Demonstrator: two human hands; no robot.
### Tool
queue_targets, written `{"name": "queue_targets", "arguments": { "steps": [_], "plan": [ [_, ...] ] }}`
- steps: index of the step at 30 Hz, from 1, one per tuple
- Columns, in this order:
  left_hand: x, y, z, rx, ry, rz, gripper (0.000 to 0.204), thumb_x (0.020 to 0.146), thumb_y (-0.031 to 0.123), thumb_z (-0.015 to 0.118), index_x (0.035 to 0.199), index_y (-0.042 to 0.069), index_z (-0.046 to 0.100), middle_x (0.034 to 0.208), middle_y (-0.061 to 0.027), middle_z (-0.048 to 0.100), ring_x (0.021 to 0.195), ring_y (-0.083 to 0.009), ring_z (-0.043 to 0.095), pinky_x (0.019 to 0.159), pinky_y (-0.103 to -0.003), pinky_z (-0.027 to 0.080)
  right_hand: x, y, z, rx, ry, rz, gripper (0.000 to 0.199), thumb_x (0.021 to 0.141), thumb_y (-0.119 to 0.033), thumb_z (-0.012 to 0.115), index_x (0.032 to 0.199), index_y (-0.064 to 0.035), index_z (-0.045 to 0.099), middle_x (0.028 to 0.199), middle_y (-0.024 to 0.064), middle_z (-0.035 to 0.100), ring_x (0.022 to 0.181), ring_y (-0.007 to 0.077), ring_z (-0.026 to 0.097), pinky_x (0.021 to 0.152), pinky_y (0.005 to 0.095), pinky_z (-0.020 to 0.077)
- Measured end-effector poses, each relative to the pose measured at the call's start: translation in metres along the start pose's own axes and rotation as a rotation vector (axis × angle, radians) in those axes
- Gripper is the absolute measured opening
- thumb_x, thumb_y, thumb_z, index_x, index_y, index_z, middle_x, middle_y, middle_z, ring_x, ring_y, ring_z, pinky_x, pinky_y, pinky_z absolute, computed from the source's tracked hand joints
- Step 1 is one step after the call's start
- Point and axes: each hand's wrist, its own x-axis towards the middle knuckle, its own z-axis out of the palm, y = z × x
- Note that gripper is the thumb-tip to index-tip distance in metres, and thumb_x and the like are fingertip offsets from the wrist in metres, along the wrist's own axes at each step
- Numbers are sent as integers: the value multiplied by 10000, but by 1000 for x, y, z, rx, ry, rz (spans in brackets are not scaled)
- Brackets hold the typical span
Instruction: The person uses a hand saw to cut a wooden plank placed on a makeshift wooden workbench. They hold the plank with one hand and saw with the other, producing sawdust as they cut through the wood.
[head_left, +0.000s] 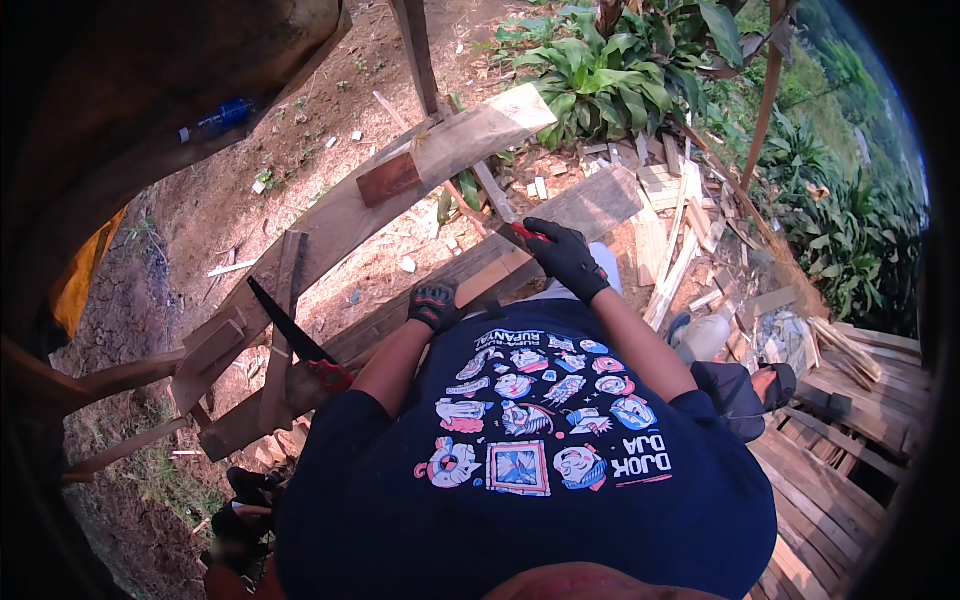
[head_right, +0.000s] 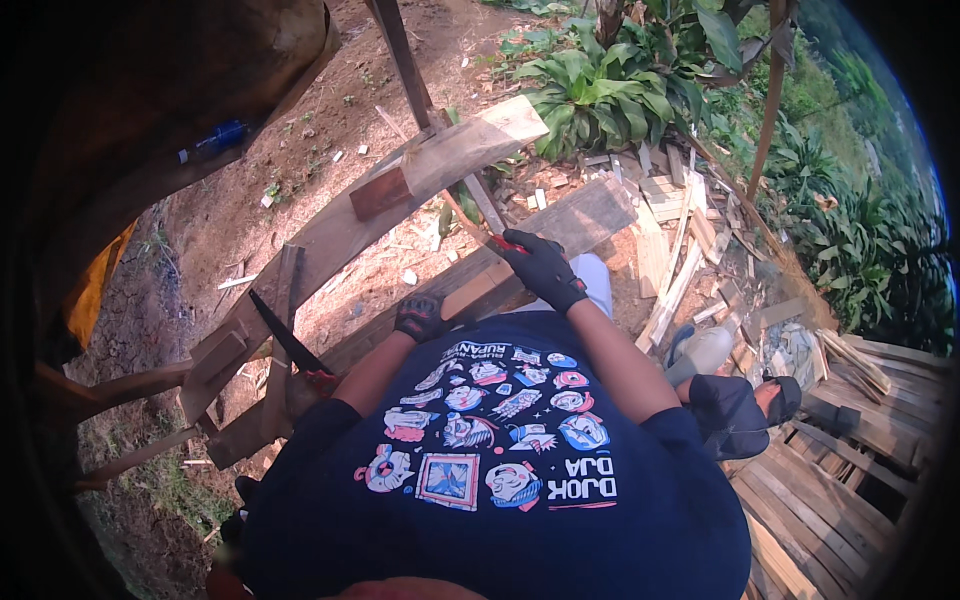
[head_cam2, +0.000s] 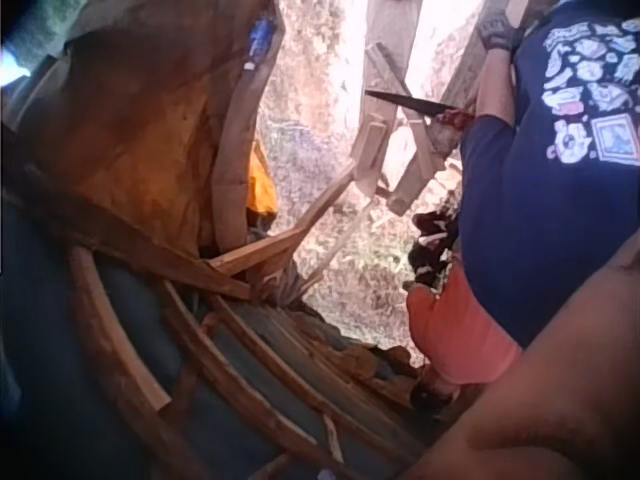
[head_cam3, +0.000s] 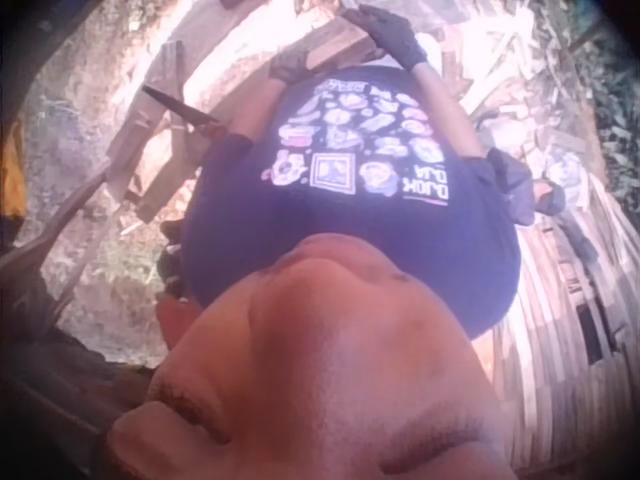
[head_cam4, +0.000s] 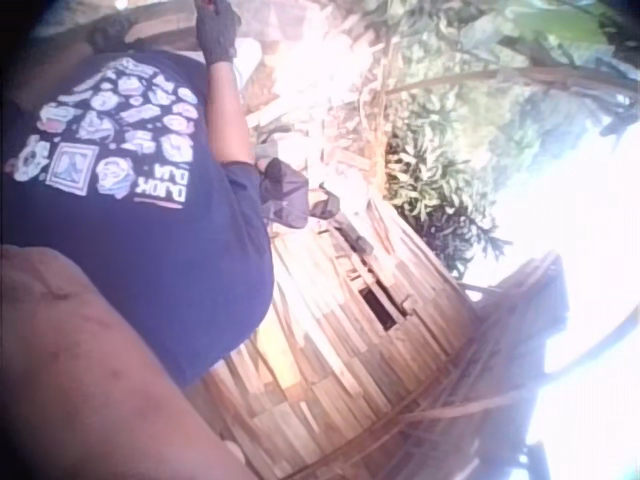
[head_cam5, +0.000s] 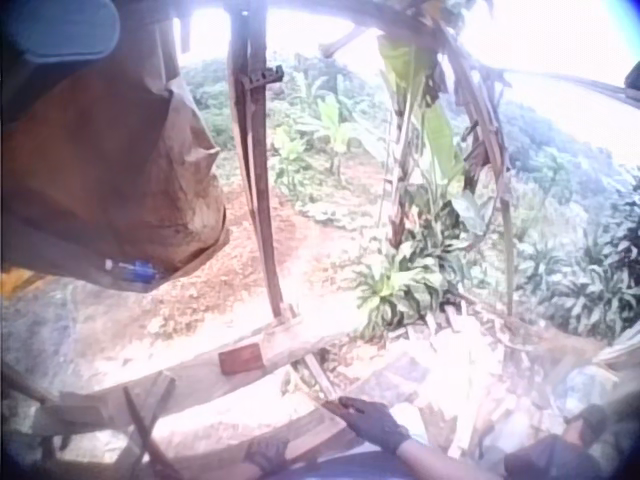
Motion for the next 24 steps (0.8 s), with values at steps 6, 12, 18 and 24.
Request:
{"name": "queue_targets", "arguments": {
  "steps": [6, 12, 18, 24],
  "plan": [
    [-14, -7, 1, -20, 54, -98, 503, 900, 531, 713, 1163, 111, 799, 1093, -171, 798, 1034, -360, 775, 906, -507, 607, -49, -21, -14, -28, 31, -108, 569, 999, -315, 755, 1523, -113, 665, 1359, 132, 755, 896, 175, 727, 804, 334, 601],
    [-19, -13, 9, -123, 79, -186, 503, 896, 528, 711, 1112, 88, 820, 1104, -180, 799, 1016, -351, 780, 888, -499, 615, -86, -49, -17, -83, -49, -117, 585, 991, -324, 730, 1533, -120, 643, 1441, 207, 716, 1317, 378, 698, 1129, 446, 522],
    [-16, -10, 17, -258, 36, -311, 685, 895, 634, 680, 1310, 92, 745, 1194, -182, 791, 1059, -365, 769, 952, -531, 596, -102, -87, -29, -226, -153, -142, 570, 1026, -314, 695, 1556, -122, 616, 1465, 209, 698, 1336, 386, 681, 1138, 457, 517],
    [-1, -8, 26, -319, 176, -296, 776, 892, 664, 711, 1458, 137, 650, 1283, -204, 749, 1176, -385, 736, 1013, -529, 575, -97, -94, -27, -271, -107, -232, 519, 1021, -251, 743, 1521, -138, 658, 1299, 204, 780, 1196, 367, 758, 1042, 440, 570]
  ]
}}
